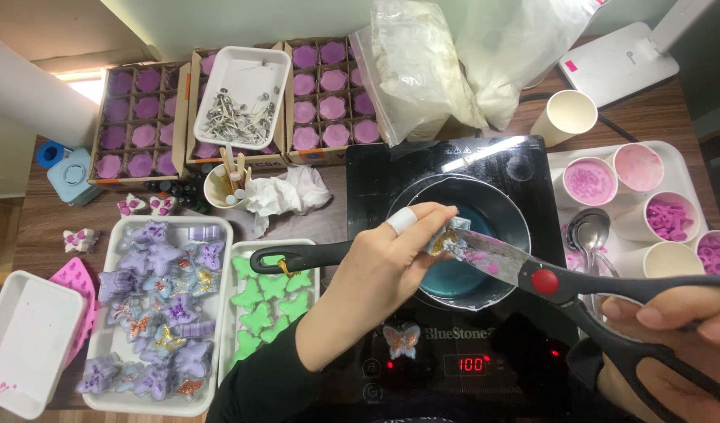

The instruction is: Trim and melt small decorative wax butterflies into a pot of liquid wax.

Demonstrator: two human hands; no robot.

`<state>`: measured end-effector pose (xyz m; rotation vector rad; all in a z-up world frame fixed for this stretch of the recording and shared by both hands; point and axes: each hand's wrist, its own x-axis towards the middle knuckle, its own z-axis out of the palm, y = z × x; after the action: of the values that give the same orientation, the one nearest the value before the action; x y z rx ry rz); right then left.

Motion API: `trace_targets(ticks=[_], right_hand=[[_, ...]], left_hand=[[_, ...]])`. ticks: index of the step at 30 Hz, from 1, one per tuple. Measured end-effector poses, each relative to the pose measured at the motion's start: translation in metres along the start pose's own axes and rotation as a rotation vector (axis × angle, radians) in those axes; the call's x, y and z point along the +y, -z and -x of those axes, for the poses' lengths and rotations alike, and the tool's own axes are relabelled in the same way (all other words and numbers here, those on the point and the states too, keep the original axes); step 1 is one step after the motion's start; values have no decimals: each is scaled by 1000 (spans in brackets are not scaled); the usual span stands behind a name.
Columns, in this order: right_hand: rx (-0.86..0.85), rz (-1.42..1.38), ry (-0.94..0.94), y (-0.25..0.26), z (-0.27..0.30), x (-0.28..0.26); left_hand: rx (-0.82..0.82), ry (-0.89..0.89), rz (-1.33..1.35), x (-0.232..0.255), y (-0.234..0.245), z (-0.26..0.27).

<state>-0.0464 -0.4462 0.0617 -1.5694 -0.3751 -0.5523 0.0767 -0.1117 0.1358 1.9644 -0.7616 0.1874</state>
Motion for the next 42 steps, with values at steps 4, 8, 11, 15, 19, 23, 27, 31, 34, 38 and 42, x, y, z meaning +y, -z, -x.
trace_targets(ticks=[4, 8, 11, 15, 19, 23, 27, 31, 34, 38, 42], right_hand=[[94, -248, 89, 7, 10, 9], [-27, -315, 139, -4, -9, 7], [-60, -4, -35, 11, 3, -2], [-129, -303, -29, 39, 13, 24], [-167, -215, 43, 32, 6, 25], [-156, -499, 4, 81, 54, 79], [-29, -373, 92, 57, 53, 80], [64, -213, 302, -13, -7, 41], [10, -365, 187, 148, 81, 203], [-22, -276, 278, 44, 30, 82], [-35, -167, 281, 13, 3, 56]], left_hand=[[6, -35, -42, 2, -1, 1], [10, -55, -61, 3, -1, 0], [-19, -65, -97, 0, -1, -1], [-65, -89, -134, -4, -6, 0], [-75, -114, -127, -6, -6, -2], [-92, -118, -131, -8, -7, -3], [-76, -122, -133, -11, -8, -3], [-49, -124, -147, -12, -9, -3], [-62, -110, -131, -11, -9, -3], [-76, -98, -144, -15, -12, -2], [-111, -74, -125, -11, -9, -5]])
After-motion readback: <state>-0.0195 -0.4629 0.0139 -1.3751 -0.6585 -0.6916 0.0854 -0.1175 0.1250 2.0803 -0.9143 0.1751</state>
